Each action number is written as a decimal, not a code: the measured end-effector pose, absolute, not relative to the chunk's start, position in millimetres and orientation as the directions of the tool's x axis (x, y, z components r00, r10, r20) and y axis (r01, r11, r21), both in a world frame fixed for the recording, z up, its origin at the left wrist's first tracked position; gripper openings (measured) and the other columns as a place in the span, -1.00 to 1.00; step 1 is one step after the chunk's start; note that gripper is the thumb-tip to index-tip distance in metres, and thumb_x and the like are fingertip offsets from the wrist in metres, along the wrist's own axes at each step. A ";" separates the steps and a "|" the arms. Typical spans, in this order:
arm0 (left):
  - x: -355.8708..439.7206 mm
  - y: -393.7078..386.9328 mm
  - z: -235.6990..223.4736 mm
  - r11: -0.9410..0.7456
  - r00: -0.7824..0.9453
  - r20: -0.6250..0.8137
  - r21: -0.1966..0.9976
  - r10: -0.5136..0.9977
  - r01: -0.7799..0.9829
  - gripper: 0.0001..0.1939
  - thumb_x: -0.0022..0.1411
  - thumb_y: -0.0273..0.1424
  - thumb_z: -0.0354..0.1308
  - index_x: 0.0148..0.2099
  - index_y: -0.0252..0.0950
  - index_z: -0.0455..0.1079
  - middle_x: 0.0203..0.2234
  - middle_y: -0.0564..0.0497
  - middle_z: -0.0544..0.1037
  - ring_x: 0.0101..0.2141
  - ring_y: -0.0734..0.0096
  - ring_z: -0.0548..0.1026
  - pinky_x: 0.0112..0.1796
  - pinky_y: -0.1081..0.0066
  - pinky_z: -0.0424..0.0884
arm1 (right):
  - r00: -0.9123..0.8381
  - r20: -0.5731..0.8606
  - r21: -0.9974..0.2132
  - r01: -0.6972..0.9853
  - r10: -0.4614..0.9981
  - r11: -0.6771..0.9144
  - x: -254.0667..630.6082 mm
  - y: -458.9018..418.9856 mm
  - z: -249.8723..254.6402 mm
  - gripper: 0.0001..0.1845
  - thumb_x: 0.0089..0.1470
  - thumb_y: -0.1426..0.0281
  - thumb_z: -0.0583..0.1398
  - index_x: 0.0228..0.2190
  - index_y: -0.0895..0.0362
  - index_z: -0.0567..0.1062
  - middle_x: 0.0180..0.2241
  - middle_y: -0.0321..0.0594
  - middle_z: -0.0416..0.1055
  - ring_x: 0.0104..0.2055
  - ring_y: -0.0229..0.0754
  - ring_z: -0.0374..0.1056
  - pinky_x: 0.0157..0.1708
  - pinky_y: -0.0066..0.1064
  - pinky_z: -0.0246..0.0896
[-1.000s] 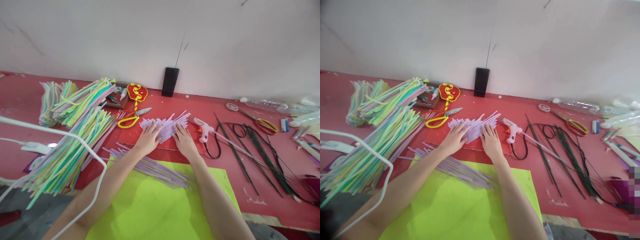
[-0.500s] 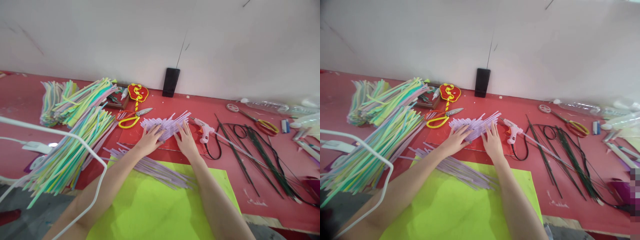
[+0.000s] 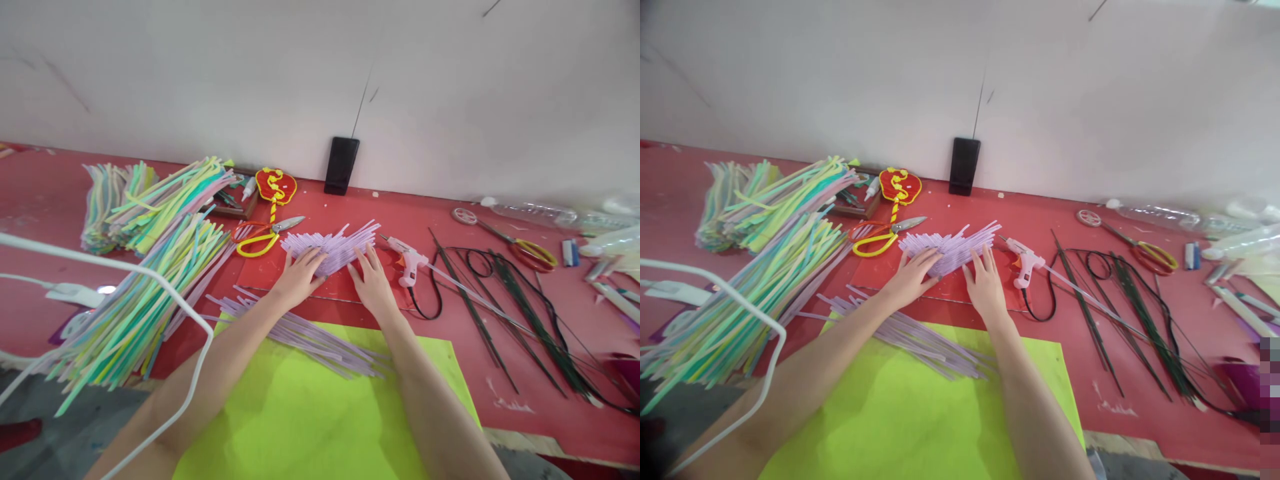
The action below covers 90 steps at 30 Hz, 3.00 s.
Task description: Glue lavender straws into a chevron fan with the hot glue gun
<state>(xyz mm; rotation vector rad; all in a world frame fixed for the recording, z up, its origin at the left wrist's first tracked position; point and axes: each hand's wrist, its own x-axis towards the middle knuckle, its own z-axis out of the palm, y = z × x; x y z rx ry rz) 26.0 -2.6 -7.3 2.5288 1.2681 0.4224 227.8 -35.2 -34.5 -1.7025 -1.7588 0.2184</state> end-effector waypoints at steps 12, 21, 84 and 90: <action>27.2 -0.6 -8.3 -0.577 0.563 0.158 0.373 0.811 0.727 -0.52 0.31 -0.38 0.00 0.25 -0.22 0.07 0.25 -0.14 0.19 0.26 0.23 0.09 0.22 -0.12 -0.18 | 0.126 0.436 -0.582 0.795 0.891 0.172 225.5 -35.4 -25.6 -0.54 0.20 0.18 0.01 0.02 0.13 0.40 0.19 0.02 0.17 0.25 0.01 0.08 0.18 -0.08 0.05; 26.5 -0.8 -2.5 -0.598 0.520 0.297 0.445 0.801 0.666 -0.73 0.28 -0.42 0.06 0.03 -0.27 0.32 0.05 -0.13 0.41 0.08 0.25 0.34 0.15 0.08 0.12 | 0.083 0.191 -0.776 0.623 0.978 0.099 213.3 -43.6 -5.8 -0.69 0.10 0.15 0.07 -0.47 0.10 0.41 -0.67 -0.37 0.27 -0.62 -0.30 0.16 -0.52 -0.45 0.08; 28.5 -28.1 15.2 -0.574 0.451 0.358 0.445 0.818 0.688 -0.86 0.33 -0.37 0.03 -0.15 -0.23 0.40 -0.28 0.01 0.58 -0.26 0.43 0.53 -0.25 0.49 0.38 | 0.027 -0.150 -0.983 -0.108 0.988 -0.146 224.7 -47.4 9.3 -0.57 -0.16 0.02 0.30 -0.44 0.15 0.50 -0.55 -0.31 0.40 -0.54 -0.37 0.26 -0.57 -0.54 0.19; 30.3 -27.4 14.3 -0.639 0.534 0.351 0.425 0.769 0.641 -0.85 0.33 -0.36 0.04 -0.14 -0.24 0.41 -0.28 0.02 0.59 -0.25 0.40 0.54 -0.22 0.46 0.39 | 0.009 -0.154 -0.979 -0.135 0.988 -0.151 215.0 -46.0 5.3 -0.58 -0.20 0.04 0.33 -0.51 0.16 0.51 -0.51 -0.24 0.46 -0.47 -0.30 0.35 -0.50 -0.49 0.31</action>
